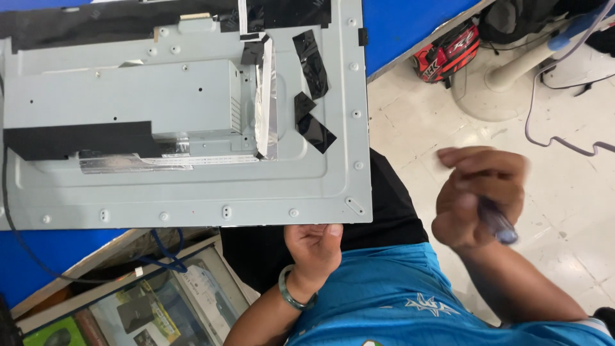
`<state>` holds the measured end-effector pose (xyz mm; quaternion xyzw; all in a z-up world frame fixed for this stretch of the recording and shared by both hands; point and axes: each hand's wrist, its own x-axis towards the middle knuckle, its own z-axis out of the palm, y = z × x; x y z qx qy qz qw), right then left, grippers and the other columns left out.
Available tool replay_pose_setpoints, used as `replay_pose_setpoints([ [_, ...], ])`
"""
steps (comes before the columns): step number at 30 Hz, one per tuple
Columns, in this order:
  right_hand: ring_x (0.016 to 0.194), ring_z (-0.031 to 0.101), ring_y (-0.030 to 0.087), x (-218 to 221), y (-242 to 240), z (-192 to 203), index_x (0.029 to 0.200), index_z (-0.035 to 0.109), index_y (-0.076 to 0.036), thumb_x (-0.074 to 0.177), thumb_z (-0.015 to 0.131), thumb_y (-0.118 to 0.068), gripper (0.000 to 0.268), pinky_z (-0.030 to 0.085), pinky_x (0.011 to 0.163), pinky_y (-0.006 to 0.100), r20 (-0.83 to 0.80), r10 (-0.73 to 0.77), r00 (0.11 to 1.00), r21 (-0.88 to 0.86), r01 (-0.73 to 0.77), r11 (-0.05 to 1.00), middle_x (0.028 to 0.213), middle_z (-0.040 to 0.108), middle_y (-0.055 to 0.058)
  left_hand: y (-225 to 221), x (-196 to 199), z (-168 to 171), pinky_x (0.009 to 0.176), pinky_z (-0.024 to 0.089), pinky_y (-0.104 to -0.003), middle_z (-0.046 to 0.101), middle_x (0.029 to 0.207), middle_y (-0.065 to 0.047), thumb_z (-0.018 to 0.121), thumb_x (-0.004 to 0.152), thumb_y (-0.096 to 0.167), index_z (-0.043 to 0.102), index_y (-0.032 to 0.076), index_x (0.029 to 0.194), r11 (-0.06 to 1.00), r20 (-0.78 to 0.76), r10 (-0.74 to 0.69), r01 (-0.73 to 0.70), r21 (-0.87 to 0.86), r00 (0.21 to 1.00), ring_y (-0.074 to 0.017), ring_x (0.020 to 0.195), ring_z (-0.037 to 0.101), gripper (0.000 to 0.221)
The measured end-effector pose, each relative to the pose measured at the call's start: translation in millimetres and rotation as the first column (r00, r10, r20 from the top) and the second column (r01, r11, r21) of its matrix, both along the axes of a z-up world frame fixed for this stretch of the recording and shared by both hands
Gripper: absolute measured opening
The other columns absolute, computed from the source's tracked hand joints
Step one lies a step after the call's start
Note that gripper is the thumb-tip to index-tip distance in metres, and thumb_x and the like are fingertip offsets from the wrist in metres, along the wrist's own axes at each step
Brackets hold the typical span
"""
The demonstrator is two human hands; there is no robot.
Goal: Using a flathead screwdriver to pry apart the plastic casing of a computer monitor for disassembly.
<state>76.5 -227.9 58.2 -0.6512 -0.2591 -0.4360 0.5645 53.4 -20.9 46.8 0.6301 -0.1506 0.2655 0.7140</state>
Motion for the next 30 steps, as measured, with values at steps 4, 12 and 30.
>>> replay_pose_setpoints([
  [4, 0.044, 0.044, 0.021, 8.6, -4.0, 13.2, 0.106, 0.077, -0.006, 0.077, 0.09, -0.024, 0.037, 0.044, 0.038, 0.035, -0.083, 0.274, 0.958, -0.486, -0.279, 0.828, 0.076, 0.06, 0.014, 3.0, -6.9, -1.8, 0.061, 0.063, -0.032, 0.06, 0.069, -0.009, 0.071, 0.093, 0.01, 0.061, -0.003, 0.099, 1.0, -0.005, -0.01, 0.01, -0.016, 1.0, -0.0169, 0.063, 0.065, 0.017],
  [12, 0.042, 0.048, 0.019, 21.6, 27.5, 57.4, 0.103, 0.079, -0.001, 0.084, 0.083, -0.024, 0.031, 0.043, 0.041, 0.033, -0.057, 0.339, 0.939, -0.508, -0.32, 0.8, 0.108, 0.075, 0.021, 4.7, -15.1, -4.0, 0.063, 0.065, -0.036, 0.07, 0.08, -0.017, 0.067, 0.095, 0.009, 0.061, -0.01, 0.109, 0.997, 0.025, -0.045, 0.046, -0.06, 0.999, -0.0214, 0.073, 0.073, 0.024],
  [30, 0.055, 0.045, 0.014, 57.3, 19.8, 68.0, 0.102, 0.071, 0.001, 0.106, 0.061, -0.031, 0.033, 0.029, 0.045, 0.026, 0.456, 0.483, 0.748, -0.796, 0.099, 0.597, 0.104, 0.078, 0.013, 2.3, -32.2, -9.5, 0.076, 0.073, -0.048, 0.069, 0.112, -0.024, 0.061, 0.1, 0.001, 0.057, -0.009, 0.121, 0.946, -0.155, -0.248, 0.204, -0.253, 0.956, -0.0386, 0.099, 0.074, 0.023],
])
